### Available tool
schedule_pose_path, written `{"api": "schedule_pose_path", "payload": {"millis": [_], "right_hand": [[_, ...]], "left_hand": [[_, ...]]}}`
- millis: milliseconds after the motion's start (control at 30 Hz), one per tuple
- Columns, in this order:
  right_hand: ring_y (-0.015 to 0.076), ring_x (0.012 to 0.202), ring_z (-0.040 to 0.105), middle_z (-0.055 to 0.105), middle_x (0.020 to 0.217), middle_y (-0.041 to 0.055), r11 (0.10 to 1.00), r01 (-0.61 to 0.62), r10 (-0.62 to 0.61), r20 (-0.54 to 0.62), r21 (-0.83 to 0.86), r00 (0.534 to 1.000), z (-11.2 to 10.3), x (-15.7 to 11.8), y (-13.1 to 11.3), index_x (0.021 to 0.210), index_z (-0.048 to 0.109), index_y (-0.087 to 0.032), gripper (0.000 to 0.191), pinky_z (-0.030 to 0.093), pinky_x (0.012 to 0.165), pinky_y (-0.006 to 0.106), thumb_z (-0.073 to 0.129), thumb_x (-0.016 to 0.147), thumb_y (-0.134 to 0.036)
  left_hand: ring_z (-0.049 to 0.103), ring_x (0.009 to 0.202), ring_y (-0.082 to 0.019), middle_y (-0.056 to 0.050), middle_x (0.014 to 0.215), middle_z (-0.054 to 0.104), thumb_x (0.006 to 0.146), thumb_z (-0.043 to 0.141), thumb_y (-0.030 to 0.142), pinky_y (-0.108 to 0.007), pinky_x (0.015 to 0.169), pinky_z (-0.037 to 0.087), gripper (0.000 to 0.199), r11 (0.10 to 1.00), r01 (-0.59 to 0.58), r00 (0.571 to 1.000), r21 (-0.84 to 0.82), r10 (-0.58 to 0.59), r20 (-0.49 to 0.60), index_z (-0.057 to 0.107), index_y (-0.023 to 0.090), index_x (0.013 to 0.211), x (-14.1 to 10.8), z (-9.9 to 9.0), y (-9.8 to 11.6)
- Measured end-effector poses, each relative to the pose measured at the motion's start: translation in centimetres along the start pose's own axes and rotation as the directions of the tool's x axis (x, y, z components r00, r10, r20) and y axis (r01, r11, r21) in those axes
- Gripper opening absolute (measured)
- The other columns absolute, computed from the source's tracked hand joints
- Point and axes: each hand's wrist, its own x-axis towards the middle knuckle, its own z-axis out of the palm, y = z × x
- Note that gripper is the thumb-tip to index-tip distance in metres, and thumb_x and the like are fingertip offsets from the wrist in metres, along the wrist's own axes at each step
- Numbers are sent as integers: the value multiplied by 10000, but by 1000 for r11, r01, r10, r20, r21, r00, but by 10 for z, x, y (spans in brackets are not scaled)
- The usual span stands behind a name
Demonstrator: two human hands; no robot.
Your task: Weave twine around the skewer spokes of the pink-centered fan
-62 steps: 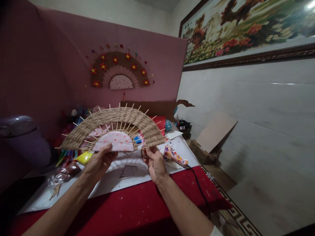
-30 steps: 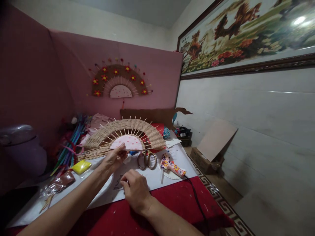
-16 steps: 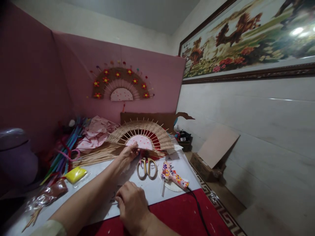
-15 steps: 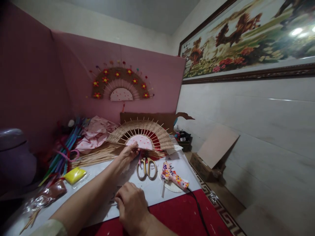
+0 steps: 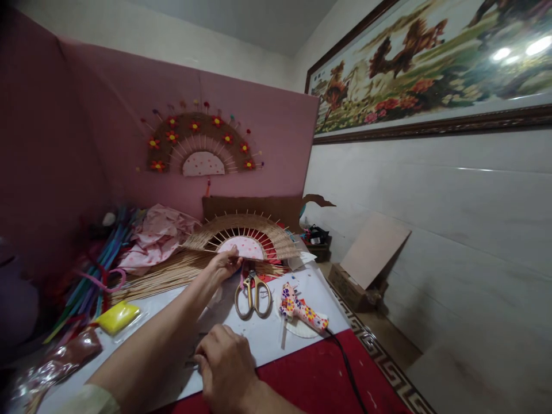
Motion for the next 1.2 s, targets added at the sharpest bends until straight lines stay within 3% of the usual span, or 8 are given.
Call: {"api": "schedule_pose_path", "payload": {"millis": [300,400,600,733,867,967,1067,1200], "right_hand": [[156,711,518,566,750,34,917,-204,274,-172,343,946,-9,8,-1,710,564,-181,166,366,637,276,491,847,-241],[163,766,533,598,848,46,690,-244,473,-171,681,864,-15,17,4,889,595,-185,224,405,668,274,587,798,-389],[124,674,546,644,908,15,-89,-101,596,135,991,792,-25,44,-7,924,609,-229,382,413,537,228,770,623,-400],[110,585,534,652,740,-1,-262,-45,603,200,964,773,-20,60,-21,805,637,-192,390,444,508,227,832,522,-377],[104,596,569,667,732,-34,-246,-26,556,163,969,815,-12,66,-23,787,634,-218,348,477,508,215,840,513,-279],[82,561,571,646,659,-62,-251,-43,541,177,967,822,-12,66,-18,787,620,-218,353,479,492,183,841,512,-236],[87,572,597,654,686,-54,-242,-86,537,207,967,818,-12,62,-11,812,613,-207,398,484,470,170,851,493,-223],[94,573,611,664,719,-44,-200,-70,568,174,977,804,-10,56,-3,834,611,-189,471,518,491,180,872,443,-215]], "left_hand": [[495,395,-78,-8,504,534,743,656,104,-164,374,418,142,989,-84,996,119,84,5,539,112,664,-45,-4,8],[535,438,-110,-31,519,564,749,659,156,-190,389,409,133,987,-94,995,132,89,43,566,106,667,-77,-7,5],[562,563,-124,-35,627,628,691,715,294,-225,535,412,197,968,-213,974,132,200,107,611,128,714,-129,-20,-8],[458,461,-102,1,533,551,685,705,339,-233,477,330,231,941,-273,961,201,276,12,592,137,689,-143,-29,-14],[472,531,-107,-2,589,570,632,743,226,-228,551,362,166,885,-382,920,265,392,16,631,145,724,-161,-48,-13],[547,742,-192,-69,775,638,480,816,132,-258,673,398,342,689,-495,832,530,551,59,672,158,789,-189,-76,0],[514,1022,-269,-104,1025,639,439,817,80,-310,922,339,493,362,-590,632,721,763,134,695,194,903,-228,-113,29],[414,1189,-330,-107,1090,625,518,798,159,-395,1064,183,431,114,-403,399,908,915,62,687,221,930,-278,-169,71]]}}
